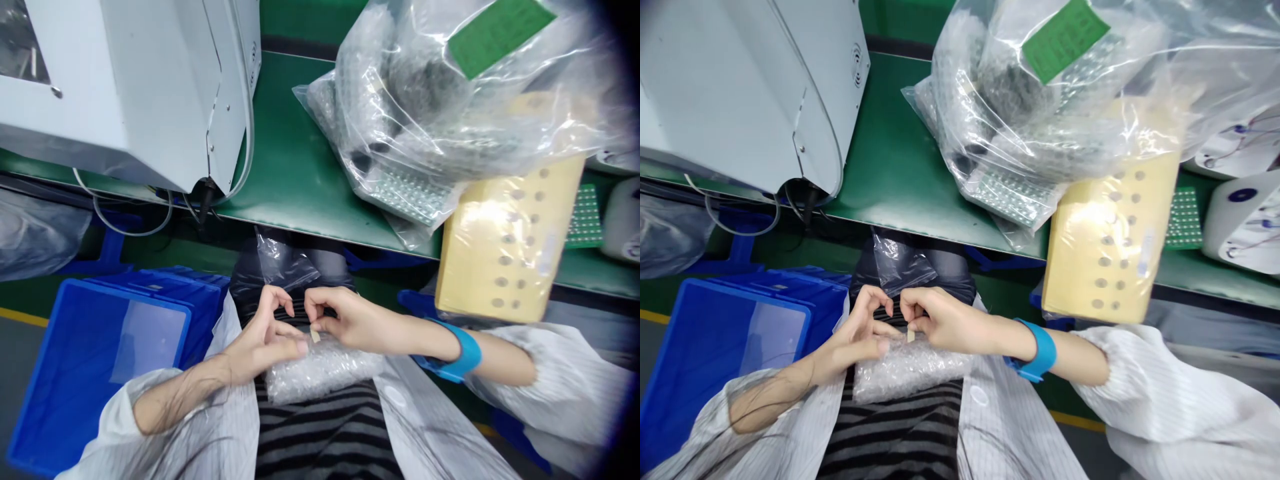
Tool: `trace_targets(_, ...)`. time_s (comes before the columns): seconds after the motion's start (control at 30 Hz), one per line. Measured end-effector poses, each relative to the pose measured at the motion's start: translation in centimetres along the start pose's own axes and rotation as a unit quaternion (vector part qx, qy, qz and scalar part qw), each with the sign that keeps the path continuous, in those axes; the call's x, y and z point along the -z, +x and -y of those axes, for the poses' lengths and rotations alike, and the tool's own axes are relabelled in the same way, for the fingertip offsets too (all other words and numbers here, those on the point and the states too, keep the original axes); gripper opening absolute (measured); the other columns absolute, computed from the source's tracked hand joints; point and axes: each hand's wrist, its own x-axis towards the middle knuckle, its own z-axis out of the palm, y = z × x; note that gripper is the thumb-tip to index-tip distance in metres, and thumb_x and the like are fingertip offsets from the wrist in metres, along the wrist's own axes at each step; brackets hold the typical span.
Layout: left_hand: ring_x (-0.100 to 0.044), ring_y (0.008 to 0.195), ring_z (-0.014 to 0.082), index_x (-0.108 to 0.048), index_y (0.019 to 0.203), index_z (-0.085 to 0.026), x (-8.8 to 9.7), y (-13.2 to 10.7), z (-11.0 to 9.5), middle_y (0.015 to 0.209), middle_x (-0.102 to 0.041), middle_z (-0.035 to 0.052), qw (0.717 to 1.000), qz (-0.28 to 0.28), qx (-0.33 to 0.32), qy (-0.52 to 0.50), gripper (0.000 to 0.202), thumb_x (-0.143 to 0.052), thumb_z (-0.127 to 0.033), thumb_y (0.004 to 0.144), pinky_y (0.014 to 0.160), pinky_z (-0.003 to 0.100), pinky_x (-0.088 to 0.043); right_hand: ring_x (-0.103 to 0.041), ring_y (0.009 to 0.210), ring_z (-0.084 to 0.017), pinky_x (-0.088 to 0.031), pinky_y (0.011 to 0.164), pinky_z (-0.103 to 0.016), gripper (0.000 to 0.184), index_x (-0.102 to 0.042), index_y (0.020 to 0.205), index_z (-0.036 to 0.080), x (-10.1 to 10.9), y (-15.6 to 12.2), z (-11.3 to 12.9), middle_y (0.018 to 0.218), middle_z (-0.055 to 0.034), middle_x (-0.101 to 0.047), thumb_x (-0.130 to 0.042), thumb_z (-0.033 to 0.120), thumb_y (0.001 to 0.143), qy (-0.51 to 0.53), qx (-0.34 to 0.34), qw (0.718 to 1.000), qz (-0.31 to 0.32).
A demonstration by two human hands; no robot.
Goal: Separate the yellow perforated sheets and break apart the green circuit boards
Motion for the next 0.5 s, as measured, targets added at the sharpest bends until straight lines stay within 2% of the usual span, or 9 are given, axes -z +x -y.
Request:
trace_targets(0.07, -0.064, 0.077, 0.0109, -0.027, 0.097, -0.027, -0.2, 0.4, 0.5, 0.103, -0.038, -0.0024, 0.998, -0.052, 0.010, -0.044, 0.044, -0.064, -0.029, 0.075, 0.066, 0.026, -0.047, -0.048, 0.063, -0.007, -0.036, 0.056, -0.018, 0.019, -0.044, 0.075, 0.017, -0.2, -0.1, 0.1, 0.069, 0.0039, -0.054, -0.046, -0.001, 0.073, -0.002, -0.002, 1.000, -0.006)
trace_targets(0.1, -0.064, 0.082, 0.0116, -0.027, 0.096, -0.026, -0.3, 0.4, 0.7, 0.102, -0.039, -0.0026, 0.996, -0.084, 0.003, -0.039, 0.043, -0.065, -0.027, 0.075, 0.072, 0.028, -0.049, -0.047, 0.063, -0.007, -0.035, 0.056, -0.018, 0.019, -0.044, 0.075, 0.017, -0.2, -0.1, 0.1, 0.070, 0.0038, -0.054, -0.046, -0.001, 0.073, -0.003, -0.004, 1.000, -0.007)
trace_targets(0.2, -0.054, 0.110, 0.0173, -0.029, 0.099, -0.026, -0.7, 0.1, 0.5, 0.108, -0.045, 0.0007, 0.986, -0.144, -0.035, 0.080, 0.047, -0.067, -0.022, 0.072, 0.095, 0.037, -0.044, -0.046, 0.062, -0.008, -0.034, 0.055, -0.019, 0.019, -0.044, 0.074, 0.018, -0.2, -0.2, 0.3, 0.069, 0.0037, -0.054, -0.045, -0.001, 0.072, -0.007, -0.009, 1.000, -0.007)
trace_targets(0.27, -0.051, 0.114, 0.0194, -0.031, 0.105, -0.025, -0.6, -0.3, 0.0, 0.109, -0.053, 0.0036, 0.980, -0.103, -0.006, 0.170, 0.046, -0.066, -0.025, 0.076, 0.102, 0.042, -0.037, -0.046, 0.062, -0.008, -0.033, 0.055, -0.019, 0.019, -0.043, 0.074, 0.018, -0.1, -0.2, 0.3, 0.068, 0.0038, -0.053, -0.045, -0.001, 0.072, -0.012, -0.009, 1.000, -0.010)
trace_targets(0.37, -0.056, 0.105, 0.0209, -0.035, 0.111, -0.023, 0.0, -0.5, -0.8, 0.105, -0.060, 0.0044, 0.972, 0.003, 0.048, 0.229, 0.041, -0.060, -0.037, 0.081, 0.096, 0.041, -0.039, -0.042, 0.060, -0.007, -0.031, 0.054, -0.018, 0.020, -0.042, 0.072, 0.018, -0.2, -0.1, 0.1, 0.066, 0.0046, -0.050, -0.045, -0.002, 0.072, -0.021, 0.010, 1.000, -0.016)
trace_targets(0.43, -0.056, 0.101, 0.0208, -0.036, 0.112, -0.022, 0.3, -0.5, -1.0, 0.103, -0.059, 0.0036, 0.967, 0.035, 0.033, 0.252, 0.043, -0.060, -0.040, 0.081, 0.093, 0.040, -0.040, -0.041, 0.060, -0.007, -0.030, 0.054, -0.019, 0.022, -0.041, 0.072, 0.018, -0.3, 0.0, -0.1, 0.065, 0.0050, -0.048, -0.044, -0.004, 0.069, -0.029, 0.035, 0.999, -0.016)
trace_targets(0.5, -0.055, 0.100, 0.0204, -0.034, 0.113, -0.022, 0.4, -0.4, -0.9, 0.102, -0.058, 0.0030, 0.963, 0.043, 0.007, 0.267, 0.048, -0.063, -0.041, 0.079, 0.092, 0.039, -0.039, -0.041, 0.062, -0.008, -0.030, 0.056, -0.020, 0.026, -0.040, 0.071, 0.018, -0.6, 0.1, -0.3, 0.066, 0.0048, -0.046, -0.043, -0.006, 0.064, -0.040, 0.063, 0.997, -0.016)
